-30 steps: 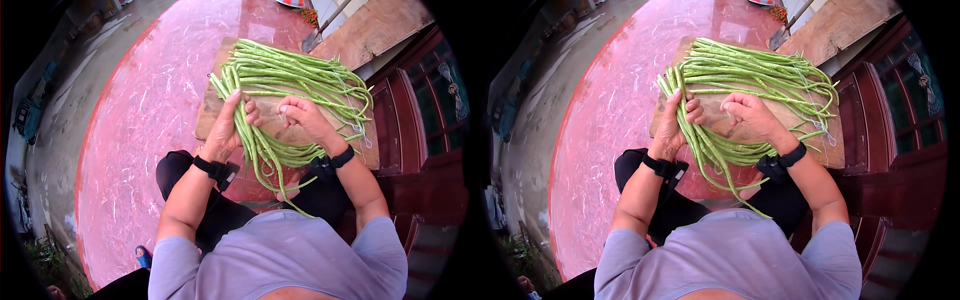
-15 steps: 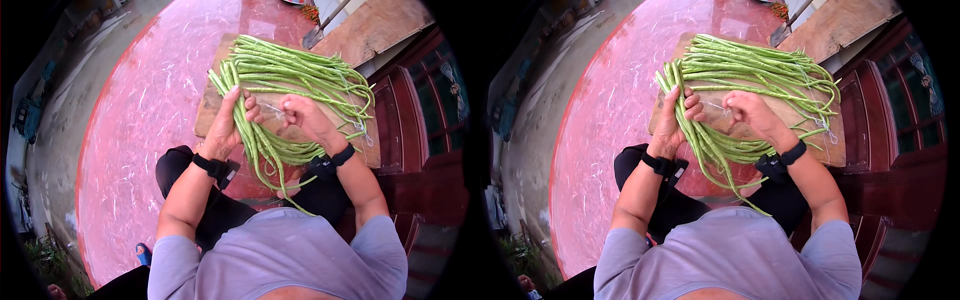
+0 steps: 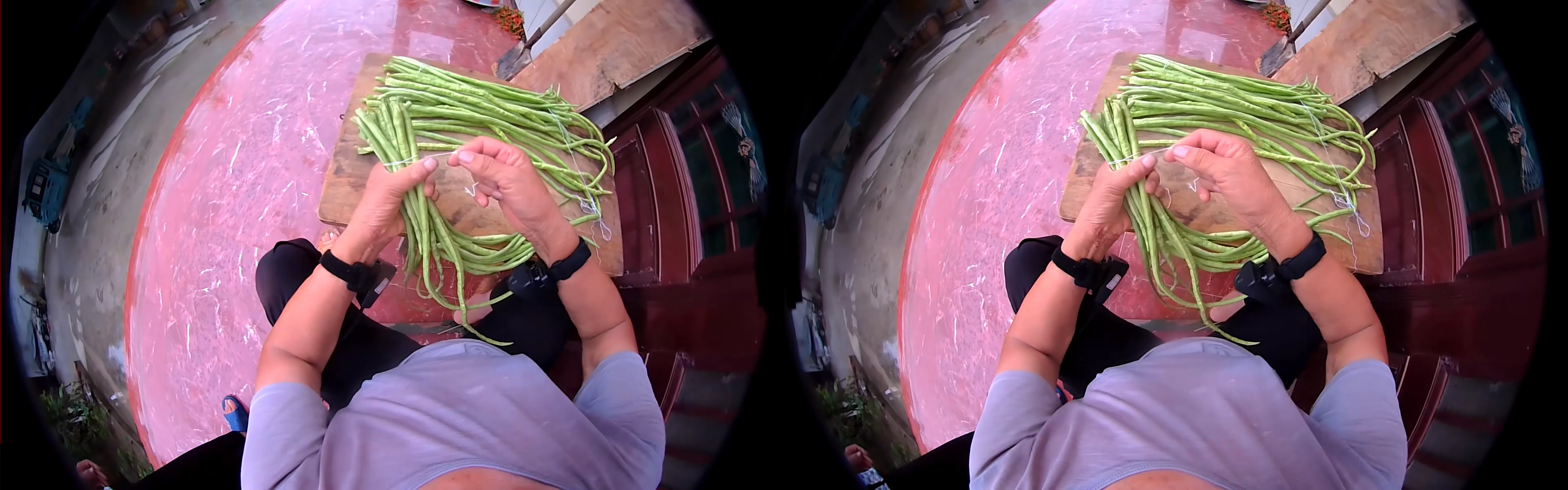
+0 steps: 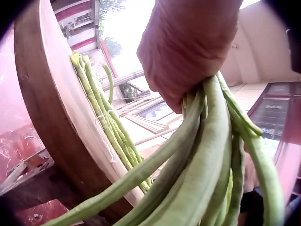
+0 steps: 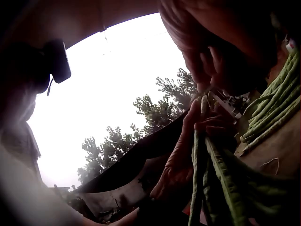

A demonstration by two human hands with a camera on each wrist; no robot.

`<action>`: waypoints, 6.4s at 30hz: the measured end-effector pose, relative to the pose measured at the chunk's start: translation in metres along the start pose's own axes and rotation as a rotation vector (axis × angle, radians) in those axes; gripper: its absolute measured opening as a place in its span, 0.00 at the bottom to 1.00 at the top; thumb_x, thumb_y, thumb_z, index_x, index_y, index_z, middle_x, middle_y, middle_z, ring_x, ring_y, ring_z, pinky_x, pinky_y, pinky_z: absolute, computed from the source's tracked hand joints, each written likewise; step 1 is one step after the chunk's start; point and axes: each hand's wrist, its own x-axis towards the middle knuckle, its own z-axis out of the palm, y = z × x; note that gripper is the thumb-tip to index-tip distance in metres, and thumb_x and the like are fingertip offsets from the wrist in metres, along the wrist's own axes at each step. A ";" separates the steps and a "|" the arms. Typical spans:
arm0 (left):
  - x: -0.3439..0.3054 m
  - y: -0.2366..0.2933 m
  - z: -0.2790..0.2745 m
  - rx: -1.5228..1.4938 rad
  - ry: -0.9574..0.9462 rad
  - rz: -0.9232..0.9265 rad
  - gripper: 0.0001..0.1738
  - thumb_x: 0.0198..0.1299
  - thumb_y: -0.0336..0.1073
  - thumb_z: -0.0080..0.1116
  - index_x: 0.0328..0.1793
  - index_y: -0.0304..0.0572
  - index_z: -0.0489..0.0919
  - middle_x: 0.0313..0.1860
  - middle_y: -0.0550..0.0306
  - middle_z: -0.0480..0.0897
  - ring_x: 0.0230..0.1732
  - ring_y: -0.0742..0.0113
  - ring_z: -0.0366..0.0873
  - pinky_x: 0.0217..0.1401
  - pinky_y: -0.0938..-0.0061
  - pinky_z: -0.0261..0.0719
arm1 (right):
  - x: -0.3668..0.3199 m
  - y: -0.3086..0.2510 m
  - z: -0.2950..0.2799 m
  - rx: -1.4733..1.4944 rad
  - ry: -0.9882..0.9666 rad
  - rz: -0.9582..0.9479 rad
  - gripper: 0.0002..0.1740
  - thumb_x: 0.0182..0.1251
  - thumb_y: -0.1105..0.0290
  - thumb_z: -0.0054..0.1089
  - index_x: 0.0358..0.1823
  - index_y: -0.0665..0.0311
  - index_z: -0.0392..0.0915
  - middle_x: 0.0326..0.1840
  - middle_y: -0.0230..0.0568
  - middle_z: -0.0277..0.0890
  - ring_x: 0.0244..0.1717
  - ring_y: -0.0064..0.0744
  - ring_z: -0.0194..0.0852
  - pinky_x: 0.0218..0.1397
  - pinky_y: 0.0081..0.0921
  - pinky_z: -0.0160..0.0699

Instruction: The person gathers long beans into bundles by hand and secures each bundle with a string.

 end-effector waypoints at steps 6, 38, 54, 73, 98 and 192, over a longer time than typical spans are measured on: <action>0.010 -0.018 0.005 0.096 0.198 0.234 0.12 0.59 0.34 0.64 0.45 0.39 0.76 0.31 0.62 0.79 0.31 0.76 0.75 0.31 0.78 0.76 | 0.012 0.001 0.061 -0.502 0.036 -0.286 0.07 0.65 0.68 0.59 0.40 0.63 0.81 0.30 0.34 0.79 0.27 0.21 0.75 0.27 0.23 0.73; 0.009 -0.008 0.011 -0.291 -0.090 0.189 0.32 0.74 0.60 0.30 0.63 0.39 0.69 0.50 0.48 0.78 0.50 0.56 0.79 0.57 0.61 0.80 | -0.024 0.068 0.054 -0.649 0.388 -0.005 0.38 0.50 0.74 0.61 0.66 0.65 0.61 0.49 0.53 0.76 0.52 0.43 0.78 0.56 0.34 0.74; 0.009 -0.001 0.026 0.155 0.201 0.302 0.10 0.72 0.37 0.45 0.54 0.43 0.71 0.38 0.63 0.77 0.32 0.77 0.74 0.33 0.80 0.74 | -0.039 0.025 0.030 -0.611 0.059 -0.058 0.40 0.47 0.73 0.57 0.67 0.68 0.58 0.48 0.60 0.75 0.51 0.56 0.77 0.55 0.37 0.73; 0.021 0.029 0.016 0.276 0.424 0.022 0.13 0.63 0.48 0.53 0.41 0.49 0.75 0.26 0.66 0.78 0.20 0.74 0.75 0.19 0.80 0.70 | -0.019 0.026 0.006 -0.834 -0.107 -0.100 0.44 0.55 0.52 0.67 0.67 0.67 0.58 0.47 0.59 0.78 0.46 0.49 0.81 0.50 0.39 0.77; 0.185 0.079 0.053 0.002 0.063 -0.033 0.10 0.65 0.46 0.58 0.37 0.51 0.75 0.29 0.65 0.79 0.28 0.71 0.76 0.22 0.78 0.72 | 0.061 -0.086 -0.161 -1.742 0.072 -0.601 0.39 0.48 0.80 0.63 0.66 0.52 0.65 0.37 0.46 0.73 0.42 0.51 0.76 0.41 0.41 0.74; 0.040 -0.034 -0.004 -0.315 0.034 0.104 0.19 0.63 0.35 0.59 0.57 0.41 0.70 0.45 0.55 0.78 0.44 0.69 0.78 0.48 0.74 0.82 | 0.015 0.040 0.007 -1.372 0.230 -0.413 0.19 0.66 0.66 0.58 0.56 0.57 0.68 0.25 0.47 0.78 0.26 0.49 0.80 0.26 0.41 0.73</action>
